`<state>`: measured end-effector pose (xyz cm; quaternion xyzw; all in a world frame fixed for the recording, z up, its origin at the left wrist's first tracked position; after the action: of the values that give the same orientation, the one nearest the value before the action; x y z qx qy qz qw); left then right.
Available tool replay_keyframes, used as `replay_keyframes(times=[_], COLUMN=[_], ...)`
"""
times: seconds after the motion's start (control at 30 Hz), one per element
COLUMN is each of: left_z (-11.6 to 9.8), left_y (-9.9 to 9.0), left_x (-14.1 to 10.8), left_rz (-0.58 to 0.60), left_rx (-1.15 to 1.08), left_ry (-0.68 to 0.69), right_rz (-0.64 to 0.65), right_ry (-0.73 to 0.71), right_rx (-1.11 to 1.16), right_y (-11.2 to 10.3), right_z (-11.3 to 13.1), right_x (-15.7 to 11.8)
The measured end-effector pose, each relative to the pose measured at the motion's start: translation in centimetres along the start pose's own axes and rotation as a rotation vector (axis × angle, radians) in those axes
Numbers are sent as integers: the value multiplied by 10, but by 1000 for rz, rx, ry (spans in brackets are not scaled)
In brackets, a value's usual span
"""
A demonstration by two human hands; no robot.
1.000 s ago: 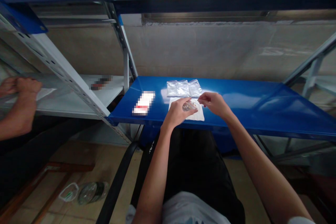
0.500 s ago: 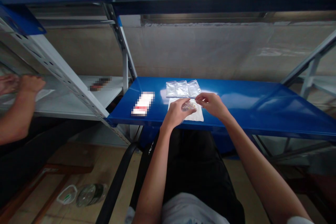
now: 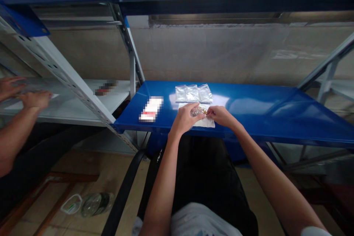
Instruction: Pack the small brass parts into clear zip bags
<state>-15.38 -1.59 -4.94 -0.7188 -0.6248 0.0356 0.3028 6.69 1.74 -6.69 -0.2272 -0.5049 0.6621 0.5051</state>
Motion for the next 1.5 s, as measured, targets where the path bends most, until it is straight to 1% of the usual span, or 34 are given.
replay_keyframes(times=[0.1, 0.17, 0.23, 0.3, 0.4, 0.5, 0.6, 0.7, 0.77, 0.83, 0.9, 0.97, 1.17, 1.33, 1.4, 1.5], left_z=[0, -1, -3, -5, -6, -5, -5, -7, -8, -8, -6, -4, 0, 0, 0, 0], left_y=[0, 1, 1, 2, 4, 6, 6, 5, 4, 3, 3, 2, -3, -6, -6, -4], left_x=[0, -1, -1, -1, 0, 0, 0, 0, 0, 0, 0, 0, 0, 0, 0, 0], left_rz=[14, 33, 53, 71, 99, 120, 132, 110, 79, 51, 37, 31, 21, 22, 25, 31], left_rx=[-2, -2, 4, 4, 6, 21, 23, 22, 25, 25, 21, 14, -26, -17, -17, -20], left_ry=[-1, 3, 7, 3, -3, 6, 2, 6, 8, 0, -12, -19, -38, -46, -54, -54], right_rz=[-57, -86, -106, -125, -124, -111, -101, -109, -150, -177, -150, -100, -65, -58, -61, -109], right_ry=[13, 11, -26, -78, -135, -147, -136, -110, -82, -46, -22, -17, -68, -68, -74, -57], right_rx=[90, 240, 406, 499, 511, 514, 600, 670, 565, 365, 198, 119, 50, 35, 43, 106], right_y=[-11, -19, -25, -29, -29, -26, -23, -20, -18, -16, -12, -8, 1, 5, 4, -4], right_z=[1, 5, 12, 22, 34, 38, 34, 24, 15, 8, 4, 3, 6, 3, 3, 3], right_x=[0, 0, -1, -2, -3, -3, -2, 0, 2, 2, 2, 1, 2, 2, 2, 1])
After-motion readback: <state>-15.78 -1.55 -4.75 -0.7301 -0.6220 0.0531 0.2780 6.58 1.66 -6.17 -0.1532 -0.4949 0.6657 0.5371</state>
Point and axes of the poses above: each hand's wrist, its own x-axis towards the middle knuckle, its own y-axis out of the palm, z = x × y, the point moved 1 cm from there along x, towards the middle knuckle, and after that the axes turned 9 degrees about -y, right-handed, at the moved point
